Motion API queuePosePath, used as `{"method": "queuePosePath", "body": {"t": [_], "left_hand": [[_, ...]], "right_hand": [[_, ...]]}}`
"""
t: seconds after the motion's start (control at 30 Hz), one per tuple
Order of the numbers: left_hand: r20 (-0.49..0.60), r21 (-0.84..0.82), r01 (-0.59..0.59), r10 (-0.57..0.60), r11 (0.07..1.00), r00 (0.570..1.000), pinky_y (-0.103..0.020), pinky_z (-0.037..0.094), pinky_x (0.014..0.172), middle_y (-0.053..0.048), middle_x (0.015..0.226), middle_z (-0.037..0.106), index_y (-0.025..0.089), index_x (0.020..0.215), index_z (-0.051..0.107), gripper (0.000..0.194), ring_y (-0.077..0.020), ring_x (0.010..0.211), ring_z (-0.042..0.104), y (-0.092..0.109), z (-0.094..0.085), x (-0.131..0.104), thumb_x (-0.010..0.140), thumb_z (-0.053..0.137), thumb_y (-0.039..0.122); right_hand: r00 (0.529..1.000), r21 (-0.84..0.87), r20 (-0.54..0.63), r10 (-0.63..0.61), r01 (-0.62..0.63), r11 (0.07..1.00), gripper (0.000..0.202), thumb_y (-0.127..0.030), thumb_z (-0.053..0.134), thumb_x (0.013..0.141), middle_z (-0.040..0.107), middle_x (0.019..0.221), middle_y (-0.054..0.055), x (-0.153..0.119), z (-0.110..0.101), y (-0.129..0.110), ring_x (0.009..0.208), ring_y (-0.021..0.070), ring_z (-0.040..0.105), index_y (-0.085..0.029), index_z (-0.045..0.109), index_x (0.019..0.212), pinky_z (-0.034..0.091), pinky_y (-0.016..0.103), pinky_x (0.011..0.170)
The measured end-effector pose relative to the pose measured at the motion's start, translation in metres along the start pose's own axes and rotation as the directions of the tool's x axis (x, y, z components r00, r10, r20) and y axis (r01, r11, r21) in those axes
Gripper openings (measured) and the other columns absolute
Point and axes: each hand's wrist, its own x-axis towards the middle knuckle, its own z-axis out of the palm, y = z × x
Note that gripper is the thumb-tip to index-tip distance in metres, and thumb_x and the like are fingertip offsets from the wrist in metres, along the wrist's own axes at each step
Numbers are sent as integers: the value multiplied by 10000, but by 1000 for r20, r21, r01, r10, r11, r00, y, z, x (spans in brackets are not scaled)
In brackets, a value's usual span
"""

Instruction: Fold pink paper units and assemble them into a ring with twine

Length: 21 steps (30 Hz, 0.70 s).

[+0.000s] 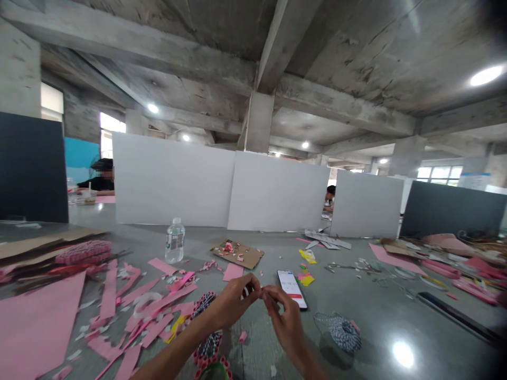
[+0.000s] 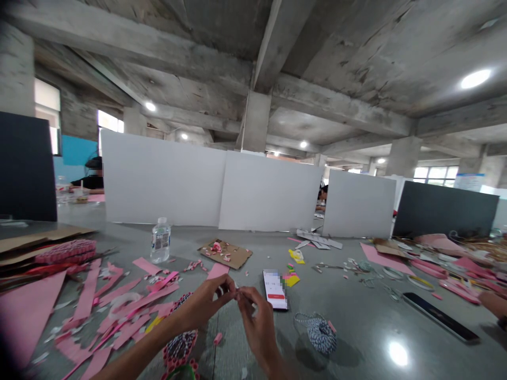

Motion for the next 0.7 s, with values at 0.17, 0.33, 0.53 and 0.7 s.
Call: {"method": "queuePosePath", "body": {"t": [0.17, 0.33, 0.53, 0.7], "left_hand": [[-59, 133, -81, 89, 988, 994, -258, 505, 711, -13, 844, 722, 205, 953, 655, 95, -160, 760, 654, -6, -2, 2, 932, 572, 246], [-27, 452, -267, 313, 851, 949, -287, 514, 811, -36, 947, 729, 217, 988, 706, 108, -194, 900, 673, -17, 5, -2, 942, 610, 206], [90, 746, -382, 485, 546, 870, -309, 504, 739, -26, 907, 711, 186, 954, 636, 61, -202, 819, 657, -18, 14, -8, 936, 606, 136], [161, 825, -383, 477, 416, 864, -349, 461, 750, -35, 892, 676, 171, 941, 585, 89, -226, 834, 627, -15, 15, -7, 914, 604, 89]], "right_hand": [[999, -18, 34, 5, -4, 1000, 239, -455, 554, 964, 743, 923, 102, 0, -2, 5, 860, 270, 705, -274, 710, 978, 563, 324, 739], [1000, -26, 26, -2, 3, 1000, 271, -451, 551, 959, 751, 983, 118, -2, 1, 8, 863, 284, 719, -258, 735, 1006, 600, 346, 760], [999, -71, 34, -26, 29, 997, 251, -448, 563, 952, 752, 991, 128, -3, -1, 15, 894, 305, 718, -292, 749, 1017, 600, 394, 772], [996, -99, -40, -75, 71, 993, 181, -401, 649, 904, 756, 940, 140, -4, -1, 12, 879, 342, 707, -295, 776, 979, 560, 483, 808]]}}
